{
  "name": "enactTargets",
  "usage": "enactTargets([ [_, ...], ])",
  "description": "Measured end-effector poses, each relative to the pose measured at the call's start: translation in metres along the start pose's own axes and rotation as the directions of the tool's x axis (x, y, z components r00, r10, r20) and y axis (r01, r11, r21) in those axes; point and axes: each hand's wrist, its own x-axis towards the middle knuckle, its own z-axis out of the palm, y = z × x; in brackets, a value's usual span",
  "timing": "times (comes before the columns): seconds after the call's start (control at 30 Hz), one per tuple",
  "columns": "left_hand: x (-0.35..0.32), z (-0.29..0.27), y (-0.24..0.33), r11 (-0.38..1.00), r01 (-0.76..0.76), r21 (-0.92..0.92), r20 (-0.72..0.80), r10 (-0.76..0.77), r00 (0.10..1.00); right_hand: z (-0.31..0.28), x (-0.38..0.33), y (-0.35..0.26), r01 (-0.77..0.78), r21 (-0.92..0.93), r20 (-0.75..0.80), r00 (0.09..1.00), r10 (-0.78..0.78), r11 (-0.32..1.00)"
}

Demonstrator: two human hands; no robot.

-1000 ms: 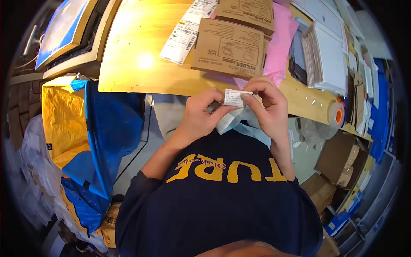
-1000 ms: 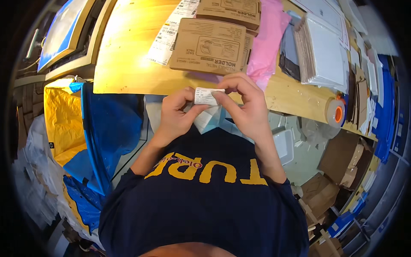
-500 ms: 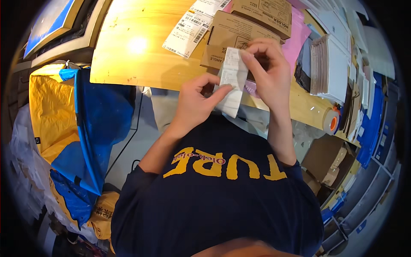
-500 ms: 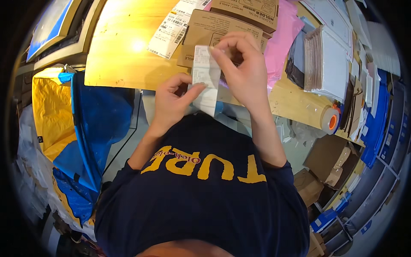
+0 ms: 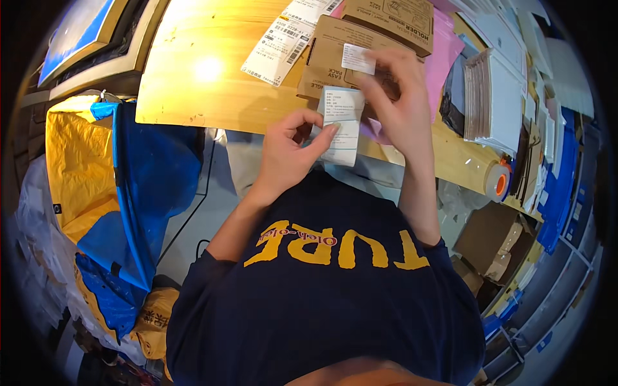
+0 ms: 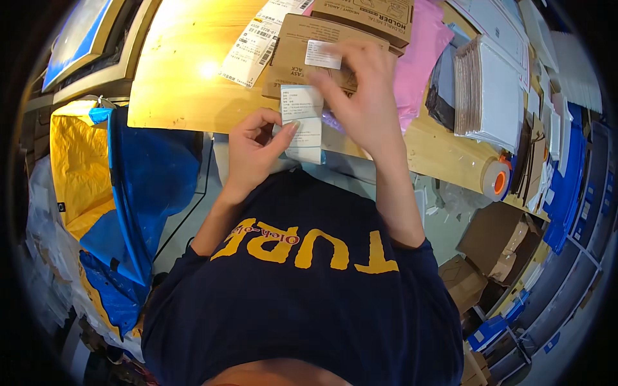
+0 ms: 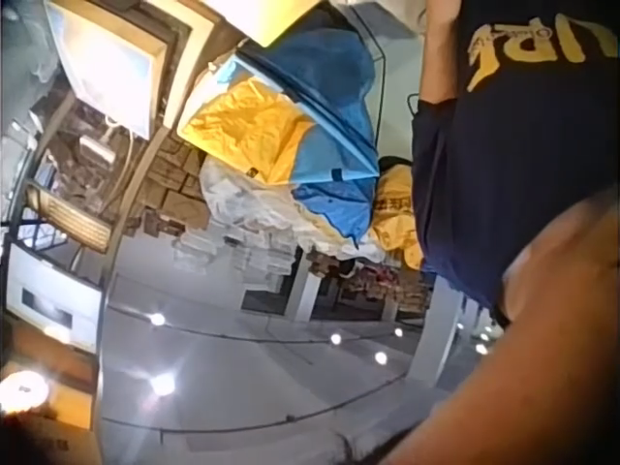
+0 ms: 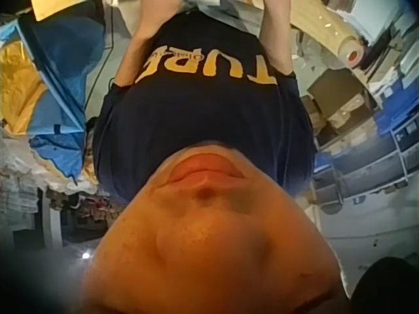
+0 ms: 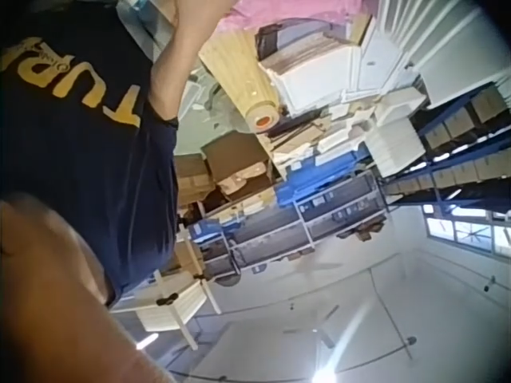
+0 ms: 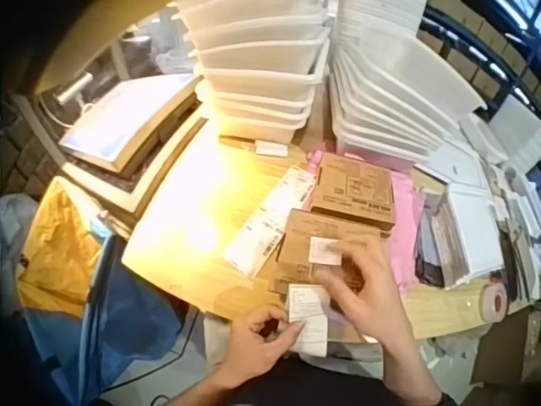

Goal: The person packages small cardboard boxes into pink padded mailers, sealing each mailer with a tape dispenser, then applying shipping labels by hand.

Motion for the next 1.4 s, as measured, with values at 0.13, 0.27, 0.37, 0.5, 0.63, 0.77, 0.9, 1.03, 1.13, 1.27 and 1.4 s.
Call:
enactTargets([
  [0.13, 0.003, 0.009, 0.008, 0.999, -0.026, -0.021, 0.036, 0.027, 0.999, -0.014, -0.022, -0.011, -0.177, 0.288, 0.139, 0.980, 0.142, 0.941],
  [0.27, 0.005, 0.016, 0.011, 1.000, -0.012, -0.009, 0.074, 0.013, 0.997, -0.024, -0.027, -0.017, -0.317, 0.354, 0.171, 0.947, 0.273, 0.880],
  [0.37, 0.006, 0.018, 0.013, 1.000, 0.001, 0.014, 0.091, -0.003, 0.996, -0.027, -0.023, -0.018, -0.385, 0.343, 0.150, 0.923, 0.354, 0.857],
  [0.5, 0.006, 0.016, 0.004, 1.000, -0.022, 0.012, 0.116, 0.020, 0.993, -0.019, -0.010, 0.000, -0.077, 0.440, -0.024, 0.995, 0.097, 0.894],
  [0.63, 0.010, 0.015, -0.001, 0.999, -0.029, 0.022, 0.097, 0.027, 0.995, -0.022, 0.058, 0.040, 0.026, 0.340, -0.160, 0.987, 0.030, 0.940],
  [0.77, 0.014, 0.020, -0.013, 0.992, -0.090, 0.083, 0.047, 0.086, 0.995, -0.017, 0.126, 0.096, -0.116, -0.196, -0.212, 0.975, 0.074, 0.974],
  [0.9, 0.012, 0.019, -0.010, 0.966, -0.149, 0.213, -0.023, 0.157, 0.987, -0.009, 0.140, 0.115, -0.154, -0.600, -0.248, 0.969, 0.001, 0.785],
  [1.03, 0.008, 0.014, 0.003, 0.889, -0.177, 0.422, 0.002, 0.195, 0.981, -0.013, 0.110, 0.109, -0.005, -0.558, -0.236, 0.960, -0.153, 0.830],
  [1.13, 0.011, 0.002, 0.002, 0.681, -0.416, 0.603, -0.032, 0.542, 0.840, -0.017, 0.040, 0.068, -0.054, -0.432, -0.165, 0.986, -0.021, 0.900],
  [1.27, 0.022, 0.015, 0.005, 0.676, -0.471, 0.566, -0.013, 0.579, 0.815, -0.010, -0.030, 0.052, -0.264, -0.142, -0.094, 0.963, 0.253, 0.954],
  [1.4, 0.027, 0.027, 0.013, 0.751, -0.495, 0.437, 0.032, 0.537, 0.843, -0.016, -0.042, 0.030, -0.304, 0.268, -0.082, 0.938, 0.336, 0.914],
])
